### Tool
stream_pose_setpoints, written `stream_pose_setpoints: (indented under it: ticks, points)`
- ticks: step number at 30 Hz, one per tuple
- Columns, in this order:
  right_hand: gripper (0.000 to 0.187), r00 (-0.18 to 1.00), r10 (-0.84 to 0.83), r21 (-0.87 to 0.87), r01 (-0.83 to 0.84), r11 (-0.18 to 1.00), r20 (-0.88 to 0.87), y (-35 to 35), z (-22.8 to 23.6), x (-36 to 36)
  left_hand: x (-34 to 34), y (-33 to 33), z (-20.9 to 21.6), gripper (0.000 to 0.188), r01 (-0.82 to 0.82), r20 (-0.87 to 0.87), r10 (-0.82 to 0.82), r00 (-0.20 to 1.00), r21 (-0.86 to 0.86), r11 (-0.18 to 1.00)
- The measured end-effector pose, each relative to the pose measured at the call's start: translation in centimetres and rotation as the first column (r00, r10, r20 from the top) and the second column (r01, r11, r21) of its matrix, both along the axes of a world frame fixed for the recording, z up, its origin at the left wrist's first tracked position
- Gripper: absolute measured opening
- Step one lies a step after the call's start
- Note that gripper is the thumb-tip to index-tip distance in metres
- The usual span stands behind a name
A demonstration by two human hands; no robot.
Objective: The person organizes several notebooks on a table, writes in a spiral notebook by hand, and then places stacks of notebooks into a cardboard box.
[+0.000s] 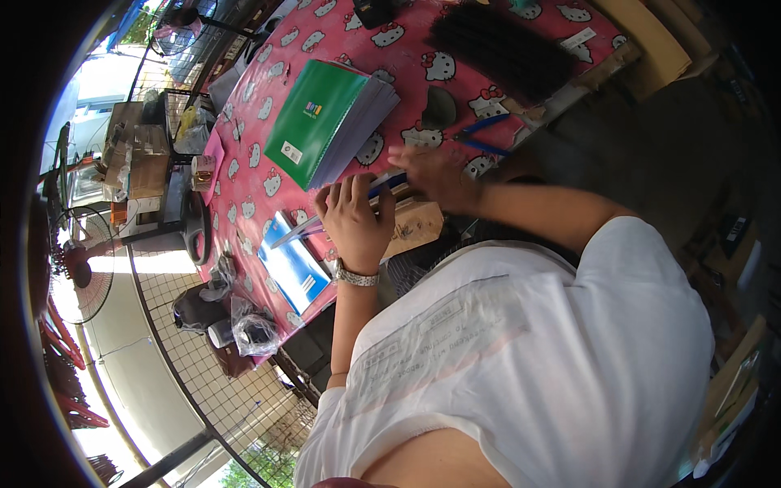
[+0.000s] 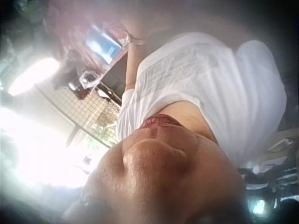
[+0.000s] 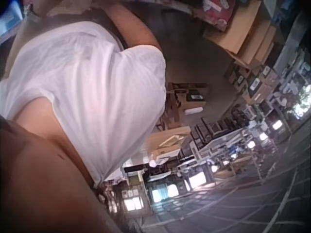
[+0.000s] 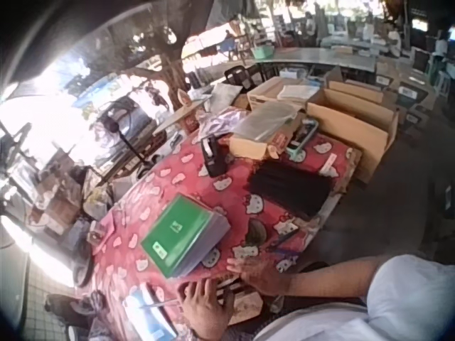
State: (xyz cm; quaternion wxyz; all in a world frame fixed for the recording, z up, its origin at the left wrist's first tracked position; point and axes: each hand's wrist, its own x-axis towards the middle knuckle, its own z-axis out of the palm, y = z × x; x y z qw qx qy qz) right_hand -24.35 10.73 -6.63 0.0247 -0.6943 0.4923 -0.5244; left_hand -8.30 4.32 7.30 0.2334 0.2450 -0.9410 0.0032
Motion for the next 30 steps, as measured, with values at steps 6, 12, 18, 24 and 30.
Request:
stream_pose_setpoints:
  ticks: [6,12,18,24,30]
  points:
    - [0.016,0.657,-0.641,0.22,0.746,0.629,-0.396,-6.9,-2.9,-18.2,-1.3,0.7,0.8,0.035,-0.076,-0.053,0.075,0.996,-0.023,0.997]
    - [0.03,0.781,-0.507,0.388,0.623,0.68,-0.366,-8.4,1.5,-20.0,-2.1,0.4,-0.6,0.036,-0.208,-0.143,0.199,0.97,-0.054,0.977]
    - [0.032,0.998,0.053,0.234,-0.047,0.971,-0.022,-2.5,11.8,-12.9,-2.4,0.6,-0.8,0.024,-0.141,-0.131,0.132,0.983,-0.056,0.988]
    - [0.031,0.975,0.157,0.434,-0.21,0.876,0.155,2.4,12.9,-7.2,-1.6,0.4,0.9,0.019,-0.006,-0.027,0.008,1.0,0.057,0.998]
    - [0.04,0.989,0.141,0.267,-0.126,0.955,-0.04,2.1,13.1,-5.8,-0.3,-0.5,1.2,0.025,0.14,0.027,-0.144,0.989,0.119,0.983]
